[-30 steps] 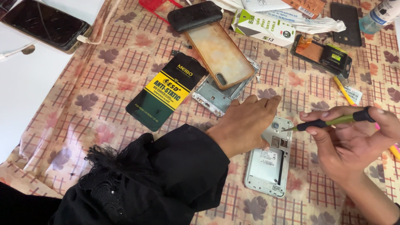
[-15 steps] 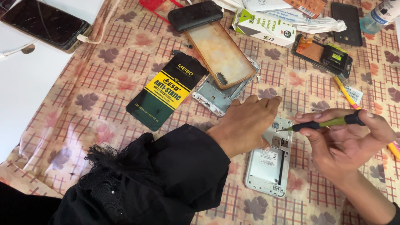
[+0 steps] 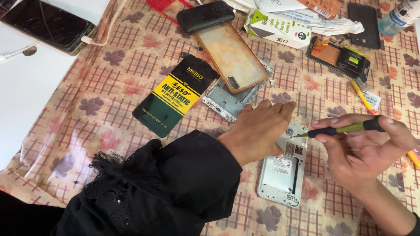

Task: The person disassembles a white smartphone using a screwdriver and a toothbrush. They remove the back cover, unscrew internal components, and clean the interior with the toothbrush before reassembling the device.

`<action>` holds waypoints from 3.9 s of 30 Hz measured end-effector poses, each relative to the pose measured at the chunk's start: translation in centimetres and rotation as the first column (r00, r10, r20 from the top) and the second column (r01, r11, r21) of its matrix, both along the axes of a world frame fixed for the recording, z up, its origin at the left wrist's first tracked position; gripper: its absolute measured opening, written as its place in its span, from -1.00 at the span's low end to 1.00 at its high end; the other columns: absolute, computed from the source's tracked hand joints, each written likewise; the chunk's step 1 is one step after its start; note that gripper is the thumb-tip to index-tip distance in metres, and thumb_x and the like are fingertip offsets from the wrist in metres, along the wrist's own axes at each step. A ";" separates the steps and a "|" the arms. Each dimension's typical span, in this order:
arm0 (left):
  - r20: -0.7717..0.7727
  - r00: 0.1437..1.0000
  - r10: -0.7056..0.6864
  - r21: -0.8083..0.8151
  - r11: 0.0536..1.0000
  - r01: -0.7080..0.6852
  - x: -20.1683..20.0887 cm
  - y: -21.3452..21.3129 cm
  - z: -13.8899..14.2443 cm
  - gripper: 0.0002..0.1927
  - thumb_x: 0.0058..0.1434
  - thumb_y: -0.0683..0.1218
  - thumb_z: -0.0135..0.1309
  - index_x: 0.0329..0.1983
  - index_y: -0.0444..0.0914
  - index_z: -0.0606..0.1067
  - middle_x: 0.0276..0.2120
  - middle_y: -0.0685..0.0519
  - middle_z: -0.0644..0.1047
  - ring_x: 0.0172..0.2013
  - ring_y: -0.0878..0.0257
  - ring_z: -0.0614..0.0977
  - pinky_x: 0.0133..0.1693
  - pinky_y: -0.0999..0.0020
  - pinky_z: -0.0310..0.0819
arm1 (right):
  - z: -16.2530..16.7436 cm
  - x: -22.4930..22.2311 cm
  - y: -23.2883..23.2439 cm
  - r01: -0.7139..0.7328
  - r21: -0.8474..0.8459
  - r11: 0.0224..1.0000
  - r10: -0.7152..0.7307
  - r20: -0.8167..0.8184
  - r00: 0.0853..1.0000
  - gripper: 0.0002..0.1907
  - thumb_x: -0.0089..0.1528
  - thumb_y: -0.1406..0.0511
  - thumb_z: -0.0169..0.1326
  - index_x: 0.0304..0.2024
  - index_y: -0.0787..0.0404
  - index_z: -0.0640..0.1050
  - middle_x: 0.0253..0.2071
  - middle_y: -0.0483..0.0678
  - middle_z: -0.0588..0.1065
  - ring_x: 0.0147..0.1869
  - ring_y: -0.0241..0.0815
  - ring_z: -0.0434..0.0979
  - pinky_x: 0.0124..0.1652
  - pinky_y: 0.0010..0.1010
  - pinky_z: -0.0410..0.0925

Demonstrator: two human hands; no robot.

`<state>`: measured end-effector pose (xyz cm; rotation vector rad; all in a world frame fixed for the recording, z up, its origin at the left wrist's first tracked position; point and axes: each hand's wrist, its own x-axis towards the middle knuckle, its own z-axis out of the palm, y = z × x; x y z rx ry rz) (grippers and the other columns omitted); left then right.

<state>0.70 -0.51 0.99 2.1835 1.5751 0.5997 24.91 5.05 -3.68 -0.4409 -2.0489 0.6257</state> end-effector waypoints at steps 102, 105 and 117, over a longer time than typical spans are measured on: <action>0.171 0.985 0.035 0.081 0.995 -0.050 -0.9 0.8 -2.5 -0.18 -0.23 0.09 0.47 0.00 -0.46 0.43 -0.17 -0.25 0.57 -0.13 -0.16 0.64 -0.08 0.05 0.53 | 6.5 -5.4 -1.0 0.546 -0.371 0.751 -0.121 0.735 0.667 -0.10 -0.19 0.28 0.50 0.14 0.11 0.33 -0.22 0.00 0.55 -0.19 -0.15 0.59 -0.25 -0.27 0.52; 0.123 0.990 0.067 0.088 0.993 -0.079 -0.7 0.7 -2.0 -0.08 -0.33 0.09 0.50 0.04 -0.48 0.43 -0.16 -0.24 0.53 -0.18 -0.14 0.65 -0.18 0.04 0.56 | 6.3 -5.2 -1.2 0.552 -0.385 0.740 -0.140 0.714 0.686 -0.10 -0.19 0.28 0.52 0.13 0.15 0.33 -0.26 0.02 0.60 -0.24 -0.16 0.62 -0.21 -0.34 0.48; -0.028 0.999 0.033 0.138 0.990 -0.029 -1.6 1.2 -1.3 -0.32 -0.28 0.25 0.45 -0.30 -0.36 0.58 -0.24 -0.16 0.55 -0.18 -0.06 0.64 -0.23 0.03 0.57 | 6.1 -4.9 -1.0 0.600 -0.368 0.710 -0.184 0.726 0.663 -0.23 -0.09 0.28 0.47 0.10 0.16 0.37 -0.26 0.03 0.59 -0.35 -0.12 0.60 -0.33 -0.29 0.47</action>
